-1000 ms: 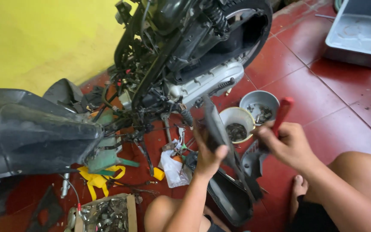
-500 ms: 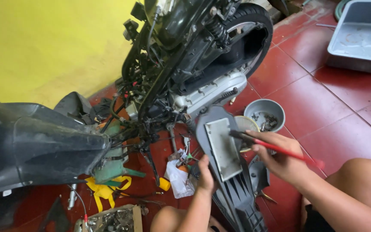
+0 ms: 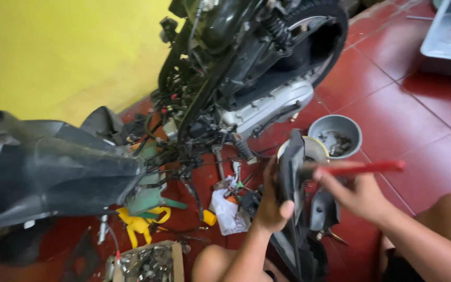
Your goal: The person sits on the floor and cleans a motorcycle air filter housing using a red brush. They scrub the interior of the housing and the air filter element, occasionally dipping the brush into a small bowl of liquid. The person also wipes the housing with a white cloth.
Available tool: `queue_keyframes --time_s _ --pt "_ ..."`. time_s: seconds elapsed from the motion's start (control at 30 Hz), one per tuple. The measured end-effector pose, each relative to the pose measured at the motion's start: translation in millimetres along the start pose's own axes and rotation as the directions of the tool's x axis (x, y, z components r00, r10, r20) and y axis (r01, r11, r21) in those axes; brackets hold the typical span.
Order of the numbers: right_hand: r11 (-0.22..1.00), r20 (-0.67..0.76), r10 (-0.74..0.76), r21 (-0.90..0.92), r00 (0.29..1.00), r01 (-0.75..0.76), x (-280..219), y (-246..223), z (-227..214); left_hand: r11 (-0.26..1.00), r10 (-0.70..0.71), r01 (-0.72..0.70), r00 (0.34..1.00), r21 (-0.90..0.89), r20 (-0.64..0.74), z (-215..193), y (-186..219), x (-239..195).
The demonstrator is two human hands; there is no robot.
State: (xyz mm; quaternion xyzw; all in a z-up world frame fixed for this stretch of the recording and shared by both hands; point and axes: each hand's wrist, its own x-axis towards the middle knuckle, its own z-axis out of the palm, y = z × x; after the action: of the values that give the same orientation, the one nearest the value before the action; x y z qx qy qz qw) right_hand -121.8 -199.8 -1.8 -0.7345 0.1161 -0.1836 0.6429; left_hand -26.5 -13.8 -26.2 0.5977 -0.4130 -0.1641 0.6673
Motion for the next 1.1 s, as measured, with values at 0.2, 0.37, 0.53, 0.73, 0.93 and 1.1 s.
queue_keyframes --time_s 0.2,0.37,0.53,0.73,0.93,1.1 --pt "0.945 -0.286 -0.31 -0.198 0.906 0.261 7 -6 -7 0.974 0.005 -0.014 0.999 0.228 0.042 11 -9 -4" --pt "0.96 -0.127 -0.269 -0.121 0.955 0.254 -10 -12 11 0.918 0.037 0.0 0.996 0.398 -0.087 4 -23 4" --pt "0.987 -0.213 -0.147 -0.09 0.966 0.131 -1 8 10 0.899 0.075 -0.016 0.99 0.437 -0.118 -11 -34 -1" --pt "0.889 -0.203 -0.199 -0.449 0.959 0.09 31 -4 -14 0.976 0.017 -0.007 0.999 0.219 -0.047 -4 -29 -14" --pt "0.827 -0.107 -0.547 -0.225 0.83 0.515 21 -4 -16 0.992 0.035 -0.04 0.998 0.118 0.049 -16 -21 -10" --pt "0.81 0.102 -0.553 -0.166 0.827 0.562 1 -30 -14 0.971 -0.004 -0.02 0.995 0.238 0.099 -30 -26 -17"
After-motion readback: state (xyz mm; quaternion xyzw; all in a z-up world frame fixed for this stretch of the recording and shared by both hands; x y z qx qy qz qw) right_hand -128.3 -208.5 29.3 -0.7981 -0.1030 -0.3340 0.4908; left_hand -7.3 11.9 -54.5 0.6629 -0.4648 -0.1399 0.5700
